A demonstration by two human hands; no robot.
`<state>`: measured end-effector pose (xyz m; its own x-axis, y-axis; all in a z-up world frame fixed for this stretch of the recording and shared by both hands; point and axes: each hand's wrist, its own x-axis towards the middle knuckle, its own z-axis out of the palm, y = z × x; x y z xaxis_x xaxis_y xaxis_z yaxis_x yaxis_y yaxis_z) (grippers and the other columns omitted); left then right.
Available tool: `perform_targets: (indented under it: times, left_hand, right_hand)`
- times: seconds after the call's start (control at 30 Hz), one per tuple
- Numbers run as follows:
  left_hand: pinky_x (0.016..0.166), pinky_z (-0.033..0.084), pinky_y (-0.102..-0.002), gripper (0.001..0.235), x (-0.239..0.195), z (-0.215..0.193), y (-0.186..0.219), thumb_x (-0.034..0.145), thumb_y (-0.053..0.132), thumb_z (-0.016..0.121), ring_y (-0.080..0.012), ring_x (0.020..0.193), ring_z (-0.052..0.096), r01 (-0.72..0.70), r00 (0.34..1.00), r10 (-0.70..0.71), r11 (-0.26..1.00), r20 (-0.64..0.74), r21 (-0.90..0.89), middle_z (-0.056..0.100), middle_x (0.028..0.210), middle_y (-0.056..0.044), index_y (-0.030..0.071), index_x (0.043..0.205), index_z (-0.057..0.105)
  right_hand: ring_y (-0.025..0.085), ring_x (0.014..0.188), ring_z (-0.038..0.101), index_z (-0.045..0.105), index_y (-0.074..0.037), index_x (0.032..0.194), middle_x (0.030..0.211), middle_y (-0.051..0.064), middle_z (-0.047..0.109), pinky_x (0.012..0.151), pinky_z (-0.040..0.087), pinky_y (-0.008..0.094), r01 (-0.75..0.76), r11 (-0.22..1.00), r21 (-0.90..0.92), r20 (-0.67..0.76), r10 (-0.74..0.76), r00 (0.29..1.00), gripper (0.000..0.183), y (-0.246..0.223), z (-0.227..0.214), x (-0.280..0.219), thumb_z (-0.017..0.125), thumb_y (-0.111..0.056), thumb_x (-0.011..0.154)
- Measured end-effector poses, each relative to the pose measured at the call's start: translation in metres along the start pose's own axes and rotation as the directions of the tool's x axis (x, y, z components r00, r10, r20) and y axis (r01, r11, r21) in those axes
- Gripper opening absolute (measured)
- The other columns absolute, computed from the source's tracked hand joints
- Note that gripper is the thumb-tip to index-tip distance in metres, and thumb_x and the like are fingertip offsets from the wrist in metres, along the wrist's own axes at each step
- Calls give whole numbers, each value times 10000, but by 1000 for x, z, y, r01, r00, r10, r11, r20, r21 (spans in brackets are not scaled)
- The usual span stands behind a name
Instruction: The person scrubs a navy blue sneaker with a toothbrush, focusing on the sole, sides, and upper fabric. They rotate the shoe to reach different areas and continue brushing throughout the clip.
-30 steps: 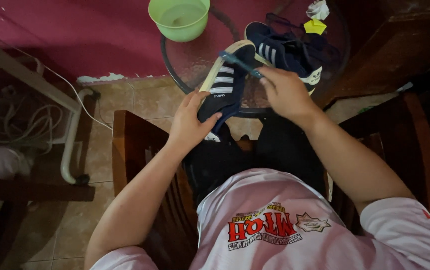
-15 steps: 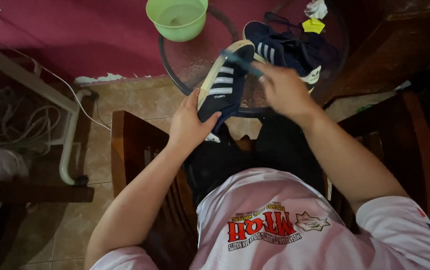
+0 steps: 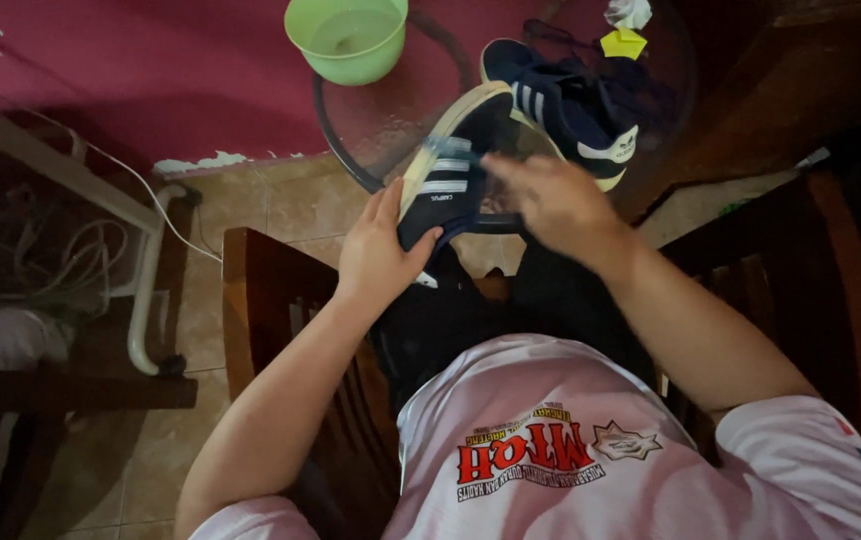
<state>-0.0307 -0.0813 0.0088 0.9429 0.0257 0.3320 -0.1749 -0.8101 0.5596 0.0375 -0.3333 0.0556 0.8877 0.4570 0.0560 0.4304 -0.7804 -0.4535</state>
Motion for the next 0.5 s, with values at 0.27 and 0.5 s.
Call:
perform_targets:
  times: [0.27, 0.5]
  left_hand:
    - [901, 573, -524, 823, 2, 4, -8, 888, 456, 777, -483, 1177, 638, -18, 1000, 18, 1000, -19, -13, 600, 1334, -275, -10, 1501, 486]
    - [895, 583, -506, 807, 0, 1, 0, 901, 427, 786, -475, 1172, 644, -53, 998, 53, 999, -26, -3, 594, 1342, -284, -10, 1510, 487]
  right_hand:
    - [373, 987, 689, 595, -340, 1488, 1019, 114, 703, 841, 570, 534, 146, 985, -91, -203, -162, 966, 528, 50, 16, 20, 491, -158, 1004]
    - [343, 859, 687, 612, -354, 1480, 958, 78, 671, 785, 578, 441, 284, 944, -171, -248, -320, 914, 531, 21, 42, 3, 526, -139, 1002]
